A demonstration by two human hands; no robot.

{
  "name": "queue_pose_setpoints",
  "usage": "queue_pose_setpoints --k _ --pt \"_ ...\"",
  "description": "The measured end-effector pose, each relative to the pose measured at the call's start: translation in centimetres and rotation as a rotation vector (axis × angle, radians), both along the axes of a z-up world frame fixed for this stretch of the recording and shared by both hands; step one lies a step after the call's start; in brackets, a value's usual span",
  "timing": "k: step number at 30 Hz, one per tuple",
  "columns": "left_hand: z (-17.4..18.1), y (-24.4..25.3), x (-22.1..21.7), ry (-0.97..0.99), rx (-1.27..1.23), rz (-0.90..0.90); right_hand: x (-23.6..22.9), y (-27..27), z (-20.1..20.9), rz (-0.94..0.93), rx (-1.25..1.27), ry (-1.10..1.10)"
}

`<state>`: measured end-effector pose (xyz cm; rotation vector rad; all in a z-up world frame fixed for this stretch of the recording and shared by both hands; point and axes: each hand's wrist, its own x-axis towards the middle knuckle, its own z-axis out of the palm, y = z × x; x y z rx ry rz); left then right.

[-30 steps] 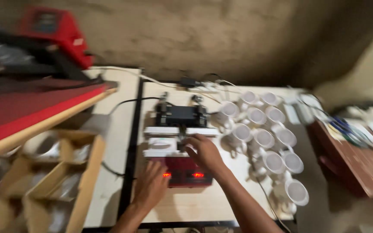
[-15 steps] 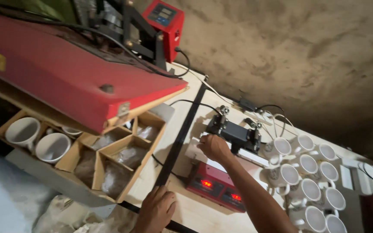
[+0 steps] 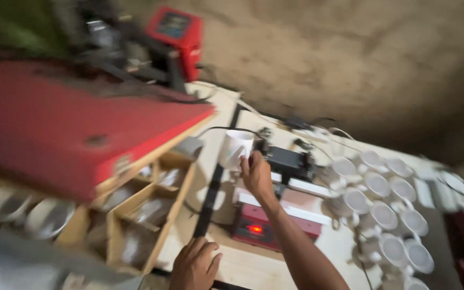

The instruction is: The person operates a mug heat press machine, placing white mugs into the device and closing the press. They then remove the mugs and arrange them on a table alongside other printed mugs.

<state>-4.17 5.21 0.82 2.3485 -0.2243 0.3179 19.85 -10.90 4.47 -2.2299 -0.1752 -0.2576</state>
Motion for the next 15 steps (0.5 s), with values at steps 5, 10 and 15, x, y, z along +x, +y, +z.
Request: queue_pose_setpoints --k 5,10,15 --pt "0.3 -3.1 2.9 -0.107 0.024 -0.091 -8.9 -9.2 6.3 -0.102 0.192 0.018" --pt "0.6 -7.5 5.1 0.0 0.067 -0.402 -18.7 -19.6 4.1 -0.361 0.096 0.026" --pt "1.2 -12.7 5.0 0.112 0.164 -0.58 -28.4 -26.1 -0.3 -0.599 0.058 0.078"
